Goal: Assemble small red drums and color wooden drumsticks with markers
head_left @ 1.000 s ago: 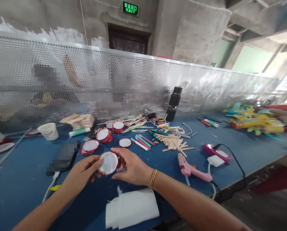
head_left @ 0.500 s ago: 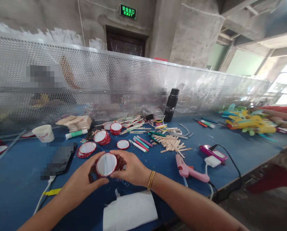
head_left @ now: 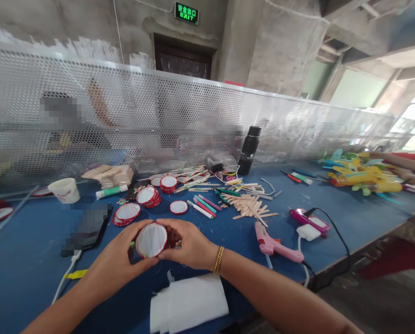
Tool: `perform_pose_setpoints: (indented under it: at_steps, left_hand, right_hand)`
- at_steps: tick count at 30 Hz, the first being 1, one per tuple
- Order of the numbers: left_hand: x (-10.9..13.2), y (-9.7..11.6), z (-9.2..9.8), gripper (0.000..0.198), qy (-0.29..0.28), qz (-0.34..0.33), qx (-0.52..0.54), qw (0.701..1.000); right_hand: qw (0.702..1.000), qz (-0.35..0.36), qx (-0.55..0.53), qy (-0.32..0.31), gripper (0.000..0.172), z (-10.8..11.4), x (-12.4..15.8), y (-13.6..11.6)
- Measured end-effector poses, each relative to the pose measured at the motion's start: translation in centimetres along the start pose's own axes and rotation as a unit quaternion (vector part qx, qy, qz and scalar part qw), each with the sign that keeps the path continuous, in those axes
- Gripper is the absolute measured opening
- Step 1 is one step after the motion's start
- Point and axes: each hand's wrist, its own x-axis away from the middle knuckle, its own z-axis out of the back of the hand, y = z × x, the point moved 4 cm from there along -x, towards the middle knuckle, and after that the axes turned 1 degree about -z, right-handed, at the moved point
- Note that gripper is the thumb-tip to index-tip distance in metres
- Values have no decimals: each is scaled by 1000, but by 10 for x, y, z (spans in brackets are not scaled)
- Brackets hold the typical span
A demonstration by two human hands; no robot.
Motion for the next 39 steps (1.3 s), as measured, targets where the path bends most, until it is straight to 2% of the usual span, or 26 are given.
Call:
perform_pose_setpoints:
  at_steps: [9,16,22,31,34,39]
  left_hand:
    - [0,7,3,60,12,5,-11,1000]
    - [2,1,4,72,35,6,-23,999]
    - [1,4,3,62,0,19,-9,1000]
    - [0,7,3,61,5,29,-9,1000]
    - [0,7,3,64,-1,28,-10,1000]
    - [2,9,1,67,7,10,-9,1000]
  right_hand:
    - [999,-9,31,-15,75,1,1,2]
    - [997,1,77,-8,68,1,0,1]
    - [994,30,108,1,63,1,1,1]
    - [991,27,133,2,55,3,1,-3]
    - [992,26,123,6,53,3,0,-2]
    - [998,-28,64,-1,45,4,1,-1]
